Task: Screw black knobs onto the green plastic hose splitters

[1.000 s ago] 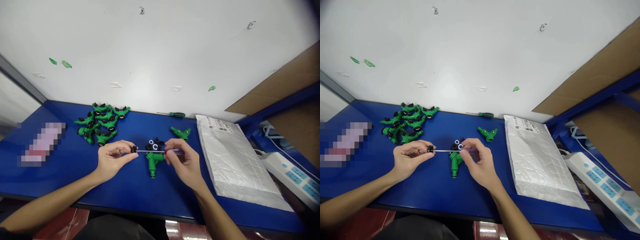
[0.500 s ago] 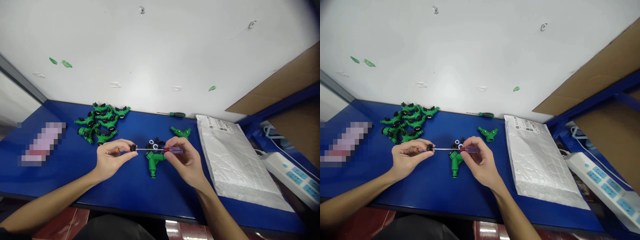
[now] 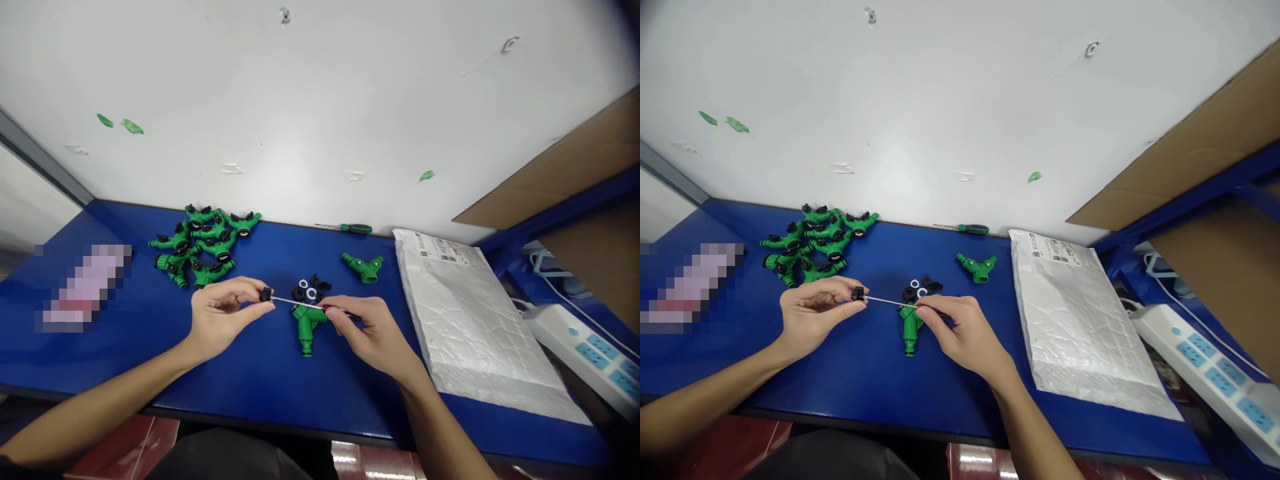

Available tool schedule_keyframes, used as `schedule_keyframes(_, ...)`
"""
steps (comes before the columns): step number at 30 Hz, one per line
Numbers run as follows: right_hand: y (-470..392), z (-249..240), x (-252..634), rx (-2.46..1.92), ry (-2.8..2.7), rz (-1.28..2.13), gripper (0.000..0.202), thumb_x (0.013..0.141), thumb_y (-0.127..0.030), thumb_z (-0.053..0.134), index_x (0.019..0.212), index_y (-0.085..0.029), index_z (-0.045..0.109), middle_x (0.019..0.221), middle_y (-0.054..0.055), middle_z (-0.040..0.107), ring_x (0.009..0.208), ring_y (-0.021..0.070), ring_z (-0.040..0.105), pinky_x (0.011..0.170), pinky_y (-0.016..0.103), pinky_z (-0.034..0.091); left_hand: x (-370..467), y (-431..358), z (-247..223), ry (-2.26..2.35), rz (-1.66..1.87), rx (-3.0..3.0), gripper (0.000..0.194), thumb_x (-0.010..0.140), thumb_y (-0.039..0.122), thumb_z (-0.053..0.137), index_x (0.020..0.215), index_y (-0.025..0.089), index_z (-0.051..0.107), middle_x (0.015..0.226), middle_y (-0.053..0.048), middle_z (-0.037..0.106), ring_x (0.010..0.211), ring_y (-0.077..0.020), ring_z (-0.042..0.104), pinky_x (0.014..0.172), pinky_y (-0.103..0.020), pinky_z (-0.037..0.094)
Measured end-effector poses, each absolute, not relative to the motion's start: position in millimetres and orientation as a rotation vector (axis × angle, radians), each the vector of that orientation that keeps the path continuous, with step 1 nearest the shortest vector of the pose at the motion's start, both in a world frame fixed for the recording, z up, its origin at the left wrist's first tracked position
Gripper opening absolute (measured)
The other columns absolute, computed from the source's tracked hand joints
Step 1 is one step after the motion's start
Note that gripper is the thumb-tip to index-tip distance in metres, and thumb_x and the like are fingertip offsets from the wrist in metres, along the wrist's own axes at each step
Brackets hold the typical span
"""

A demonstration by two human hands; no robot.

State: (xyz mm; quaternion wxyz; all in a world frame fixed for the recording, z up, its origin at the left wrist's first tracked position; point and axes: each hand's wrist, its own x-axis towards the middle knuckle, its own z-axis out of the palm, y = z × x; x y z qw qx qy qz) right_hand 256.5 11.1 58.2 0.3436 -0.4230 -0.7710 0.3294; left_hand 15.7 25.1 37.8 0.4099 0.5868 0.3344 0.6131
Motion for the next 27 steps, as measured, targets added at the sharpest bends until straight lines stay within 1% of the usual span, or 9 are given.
schedule_keyframes(2,12.7,60.2,263.8,-1.165,-2.062,0.934,0.023,0.099,-0.028,0.049,0.086,-0.018,0.064,0.06,-0.002,0.058,0.051,0.0102,0.05,0.053,0.024,0.037,15.5,27.3,37.3,0.868,1.55,1.422,0.018,0.062,0.002,0.08,0.066,0.016,0.071,0.075,-0.003,0.077,0.068,-0.0166,0.073,0.064,-0.025,0.062)
schedule_keyframes(6,18.1,57.1,268.9,-1.091,-1.771,1.237,0.018,0.101,-0.033,0.043,0.097,-0.02,0.054,0.081,0.004,0.065,0.069,0.015,0.06,0.065,0.027,0.046,15.3,31.3,31.9,0.867,1.475,1.199,0.016,0.062,0.008,0.083,0.066,0.017,0.07,0.074,-0.003,0.077,0.071,-0.0192,0.074,0.065,-0.027,0.062)
schedule_keyframes(7,19.7,54.0,265.7,-1.028,-1.646,1.339,0.016,0.1,-0.033,0.043,0.097,-0.02,0.051,0.082,0.003,0.064,0.07,0.0153,0.06,0.066,0.029,0.046,15.8,31.6,30.1,0.861,1.438,1.146,0.016,0.062,0.009,0.083,0.066,0.017,0.07,0.074,-0.003,0.077,0.072,-0.0195,0.075,0.065,-0.027,0.062)
schedule_keyframes(9,22.1,46.2,253.8,-0.924,-1.418,1.494,0.014,0.096,-0.033,0.047,0.089,-0.022,0.046,0.071,-0.002,0.054,0.059,0.0129,0.052,0.059,0.027,0.043,17.6,30.6,26.7,0.852,1.379,1.084,0.017,0.061,0.009,0.084,0.065,0.017,0.07,0.073,-0.003,0.077,0.073,-0.0197,0.075,0.065,-0.026,0.062)
schedule_keyframes(11,22.5,39.0,237.6,-0.93,-1.341,1.507,0.019,0.09,-0.033,0.056,0.079,-0.021,0.046,0.058,-0.007,0.04,0.048,0.0091,0.037,0.049,0.023,0.034,20.5,28.1,24.1,0.845,1.353,1.08,0.017,0.06,0.008,0.084,0.064,0.017,0.07,0.074,-0.003,0.078,0.072,-0.019,0.075,0.066,-0.025,0.061)
schedule_keyframes(15,18.1,33.7,211.0,-1.058,-1.574,1.408,0.027,0.09,-0.038,0.059,0.077,-0.014,0.06,0.055,-0.005,0.039,0.047,0.0077,0.032,0.046,0.023,0.025,26.0,21.8,21.7,0.785,1.358,1.195,0.018,0.061,0.002,0.082,0.066,0.017,0.073,0.074,-0.003,0.077,0.073,-0.0161,0.073,0.069,-0.023,0.059)
schedule_keyframes(17,16.0,34.2,205.5,-1.053,-1.596,1.383,0.03,0.09,-0.039,0.058,0.075,-0.013,0.062,0.054,-0.005,0.037,0.047,0.0071,0.029,0.045,0.023,0.023,27.5,19.8,20.8,0.757,1.376,1.25,0.018,0.063,0.001,0.08,0.067,0.018,0.074,0.075,-0.003,0.077,0.074,-0.0158,0.072,0.068,-0.023,0.059)
schedule_keyframes(24,14.3,36.0,203.4,-1.069,-1.591,1.361,0.033,0.088,-0.038,0.057,0.068,-0.013,0.061,0.052,-0.003,0.044,0.045,0.0074,0.034,0.043,0.022,0.027,26.6,18.7,17.5,0.739,1.417,1.381,0.016,0.066,0.004,0.08,0.07,0.018,0.074,0.079,-0.005,0.076,0.073,-0.0172,0.071,0.067,-0.026,0.059)
schedule_keyframes(27,13.8,36.7,201.4,-1.127,-1.605,1.339,0.029,0.086,-0.037,0.057,0.072,-0.013,0.064,0.053,-0.004,0.042,0.045,0.0075,0.033,0.043,0.022,0.026,25.6,18.7,16.8,0.75,1.422,1.472,0.014,0.067,0.005,0.08,0.072,0.017,0.074,0.079,-0.007,0.076,0.072,-0.0183,0.071,0.066,-0.027,0.06)
